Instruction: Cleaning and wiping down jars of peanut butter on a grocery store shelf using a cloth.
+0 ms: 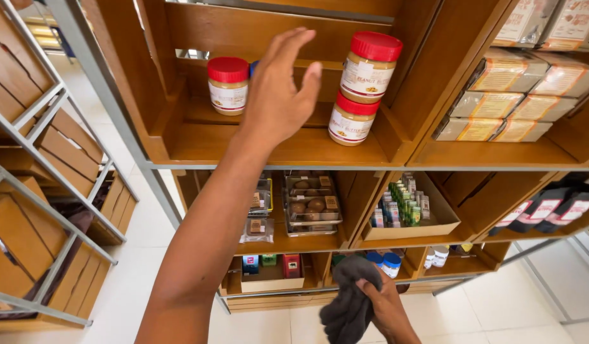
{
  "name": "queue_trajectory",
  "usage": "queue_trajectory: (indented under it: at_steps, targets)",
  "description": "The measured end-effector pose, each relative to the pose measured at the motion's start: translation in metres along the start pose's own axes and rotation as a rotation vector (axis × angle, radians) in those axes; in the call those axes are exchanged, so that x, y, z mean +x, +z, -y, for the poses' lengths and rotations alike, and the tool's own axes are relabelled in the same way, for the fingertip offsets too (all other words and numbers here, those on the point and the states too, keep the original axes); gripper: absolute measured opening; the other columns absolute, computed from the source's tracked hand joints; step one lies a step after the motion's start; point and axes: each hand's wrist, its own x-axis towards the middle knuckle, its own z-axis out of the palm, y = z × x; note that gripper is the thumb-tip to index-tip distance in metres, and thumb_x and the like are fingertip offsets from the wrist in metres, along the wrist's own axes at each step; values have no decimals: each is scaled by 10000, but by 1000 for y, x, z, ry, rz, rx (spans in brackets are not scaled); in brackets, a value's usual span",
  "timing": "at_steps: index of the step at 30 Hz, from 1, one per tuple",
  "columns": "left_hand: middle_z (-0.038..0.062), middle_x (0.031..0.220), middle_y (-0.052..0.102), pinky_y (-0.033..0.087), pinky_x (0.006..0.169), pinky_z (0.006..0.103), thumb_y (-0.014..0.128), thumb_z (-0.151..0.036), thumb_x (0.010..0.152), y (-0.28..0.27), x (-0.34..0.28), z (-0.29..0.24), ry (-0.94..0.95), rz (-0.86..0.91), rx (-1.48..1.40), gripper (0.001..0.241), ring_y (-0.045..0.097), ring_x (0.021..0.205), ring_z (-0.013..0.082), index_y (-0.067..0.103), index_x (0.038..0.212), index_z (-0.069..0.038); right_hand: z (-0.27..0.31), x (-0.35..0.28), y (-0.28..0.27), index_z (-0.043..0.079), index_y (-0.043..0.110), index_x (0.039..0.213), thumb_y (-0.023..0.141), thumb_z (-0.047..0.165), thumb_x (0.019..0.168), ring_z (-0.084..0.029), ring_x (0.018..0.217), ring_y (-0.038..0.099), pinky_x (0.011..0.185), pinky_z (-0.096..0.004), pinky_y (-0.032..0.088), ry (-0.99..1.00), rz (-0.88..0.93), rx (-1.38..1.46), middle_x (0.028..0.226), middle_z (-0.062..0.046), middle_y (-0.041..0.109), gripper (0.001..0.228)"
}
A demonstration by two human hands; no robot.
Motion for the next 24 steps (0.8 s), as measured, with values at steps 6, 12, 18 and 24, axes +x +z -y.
queue_trajectory:
  at_steps: [6, 12, 18, 24]
  targets:
    - [279, 1481, 519, 432, 1126, 433, 778, -501, 922, 80, 26, -15, -83, -7, 48, 902, 543, 1360, 385, 369, 1515, 42, -18, 21, -27, -26, 517, 1372, 556, 72, 892, -373, 1090, 687, 956, -528, 544, -31, -81, 547, 1239, -223, 668, 492]
    - [208, 1242, 697, 543, 992, 393, 872, -509, 757, 118, 24, -29, -185, -26, -34, 1020, 701, 1152, 300, 366, 1453, 38, -30, 40, -66, -57, 484, 1394, 532, 201, 910, -393, 1152, 676, 1016, -536, 522, 198, 65, 721, 1316, -268, 646, 550]
    - [145, 1107, 774, 608, 910, 361, 864, -400, 779, 131, 29, -28, -231, -23, -48, 684, 768, 1006, 215, 568, 1254, -8, -28, 51, -88, -16, 452, 1394, 519, 289, 938, -452, 1162, 641, 972, -603, 480, 280, 234, 743, 1293, -312, 600, 553]
    - [134, 1074, 771, 613, 878, 354, 876, -365, 782, 134, 38, -24, -198, -137, -16, 645, 762, 962, 197, 583, 1235, -12, -12, 50, -84, 3, 432, 1378, 560, 220, 947, -509, 1084, 678, 899, -669, 513, 99, 365, 656, 1184, -371, 626, 499]
